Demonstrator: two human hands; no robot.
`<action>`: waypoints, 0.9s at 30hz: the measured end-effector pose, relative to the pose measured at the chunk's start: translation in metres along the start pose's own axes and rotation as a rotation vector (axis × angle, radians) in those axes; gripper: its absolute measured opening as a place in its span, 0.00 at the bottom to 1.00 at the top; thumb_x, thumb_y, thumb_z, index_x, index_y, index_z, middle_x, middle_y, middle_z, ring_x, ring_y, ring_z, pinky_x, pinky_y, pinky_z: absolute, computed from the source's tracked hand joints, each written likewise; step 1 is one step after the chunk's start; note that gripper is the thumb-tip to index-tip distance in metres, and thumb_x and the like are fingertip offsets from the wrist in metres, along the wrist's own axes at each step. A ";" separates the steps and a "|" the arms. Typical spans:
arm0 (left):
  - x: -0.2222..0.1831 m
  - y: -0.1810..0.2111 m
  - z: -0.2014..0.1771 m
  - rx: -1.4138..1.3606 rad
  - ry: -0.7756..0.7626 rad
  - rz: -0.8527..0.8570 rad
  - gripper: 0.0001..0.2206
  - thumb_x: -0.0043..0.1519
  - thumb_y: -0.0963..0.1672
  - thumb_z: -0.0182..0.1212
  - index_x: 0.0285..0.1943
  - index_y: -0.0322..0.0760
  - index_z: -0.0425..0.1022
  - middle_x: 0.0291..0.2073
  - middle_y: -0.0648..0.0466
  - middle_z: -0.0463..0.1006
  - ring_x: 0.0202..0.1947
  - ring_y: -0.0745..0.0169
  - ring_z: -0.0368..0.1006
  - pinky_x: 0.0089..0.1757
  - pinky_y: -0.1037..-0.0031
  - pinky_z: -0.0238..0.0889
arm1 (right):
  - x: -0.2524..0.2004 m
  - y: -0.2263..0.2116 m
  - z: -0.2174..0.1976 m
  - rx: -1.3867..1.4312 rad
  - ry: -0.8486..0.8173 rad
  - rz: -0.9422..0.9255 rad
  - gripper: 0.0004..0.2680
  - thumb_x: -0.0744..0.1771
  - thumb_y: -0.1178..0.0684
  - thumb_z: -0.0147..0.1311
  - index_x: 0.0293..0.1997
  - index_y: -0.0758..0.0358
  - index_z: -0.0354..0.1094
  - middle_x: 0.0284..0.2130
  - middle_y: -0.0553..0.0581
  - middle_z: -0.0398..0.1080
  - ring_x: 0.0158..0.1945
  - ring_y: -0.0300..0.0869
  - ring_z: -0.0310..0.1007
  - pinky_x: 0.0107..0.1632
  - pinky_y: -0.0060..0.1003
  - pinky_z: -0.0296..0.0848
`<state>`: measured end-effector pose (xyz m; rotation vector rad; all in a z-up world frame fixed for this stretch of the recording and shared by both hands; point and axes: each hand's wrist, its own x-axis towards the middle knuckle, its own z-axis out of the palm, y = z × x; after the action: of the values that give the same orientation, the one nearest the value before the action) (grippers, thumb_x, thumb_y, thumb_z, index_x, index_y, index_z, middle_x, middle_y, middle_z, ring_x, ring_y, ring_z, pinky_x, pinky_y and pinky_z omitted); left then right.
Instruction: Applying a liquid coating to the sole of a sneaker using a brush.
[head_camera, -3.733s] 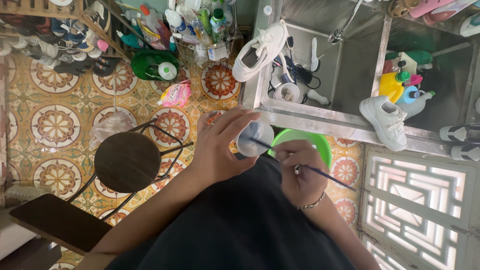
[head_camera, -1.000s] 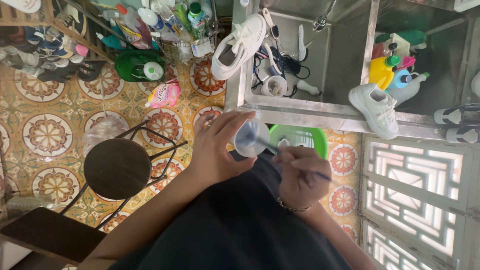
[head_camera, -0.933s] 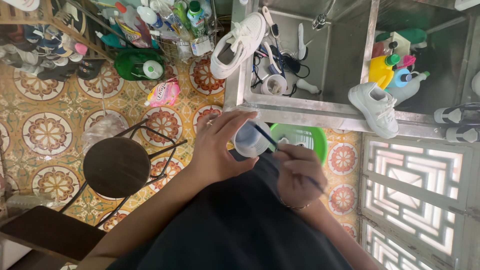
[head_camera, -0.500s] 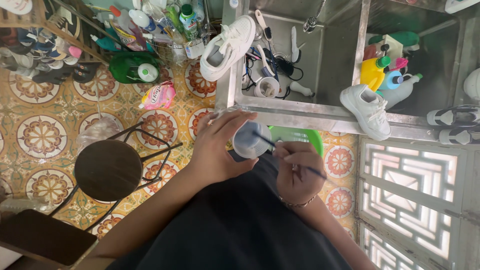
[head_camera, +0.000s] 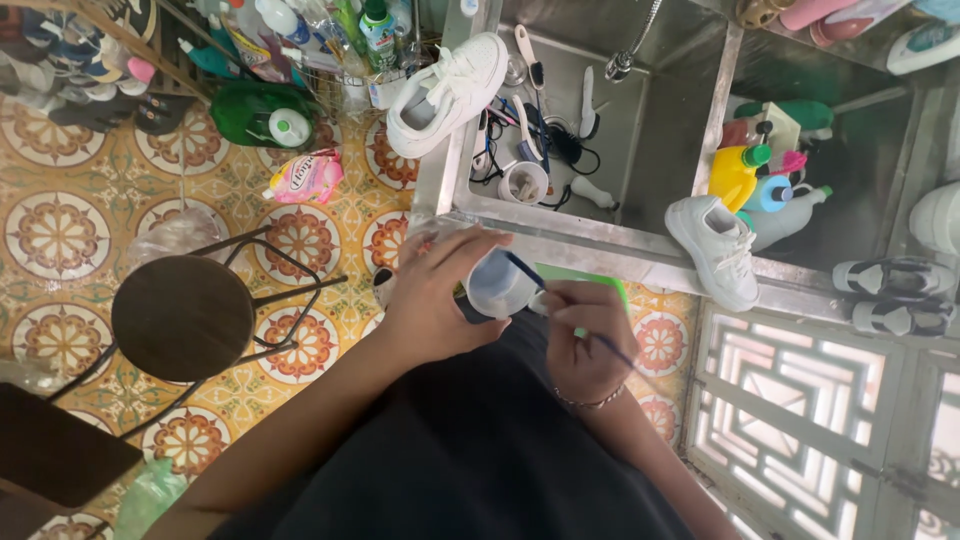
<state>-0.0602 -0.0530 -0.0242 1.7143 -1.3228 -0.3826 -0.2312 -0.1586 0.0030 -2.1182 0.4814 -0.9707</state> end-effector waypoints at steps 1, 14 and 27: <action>0.000 -0.002 0.004 0.000 0.012 -0.007 0.39 0.42 0.49 0.78 0.66 0.43 0.70 0.60 0.52 0.75 0.62 0.51 0.70 0.61 0.54 0.52 | 0.006 0.001 0.000 -0.062 -0.003 -0.045 0.08 0.67 0.71 0.56 0.41 0.65 0.61 0.38 0.63 0.74 0.39 0.46 0.78 0.42 0.35 0.78; -0.022 -0.116 0.078 -0.236 0.348 -0.286 0.35 0.41 0.43 0.80 0.60 0.35 0.71 0.53 0.46 0.78 0.54 0.46 0.77 0.53 0.63 0.69 | -0.016 0.148 0.083 0.152 -0.338 0.240 0.06 0.68 0.63 0.61 0.45 0.64 0.66 0.42 0.58 0.77 0.44 0.42 0.81 0.46 0.35 0.79; -0.046 -0.177 0.111 -0.220 0.377 -0.471 0.46 0.42 0.45 0.83 0.72 0.33 0.63 0.62 0.42 0.74 0.61 0.43 0.72 0.59 0.61 0.65 | -0.033 0.207 0.104 0.254 -0.497 0.738 0.24 0.63 0.62 0.64 0.64 0.64 0.56 0.58 0.57 0.69 0.46 0.37 0.77 0.44 0.30 0.78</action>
<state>-0.0487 -0.0613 -0.2379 1.7905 -0.5796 -0.4258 -0.1784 -0.2246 -0.2150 -1.6544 0.7524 -0.0722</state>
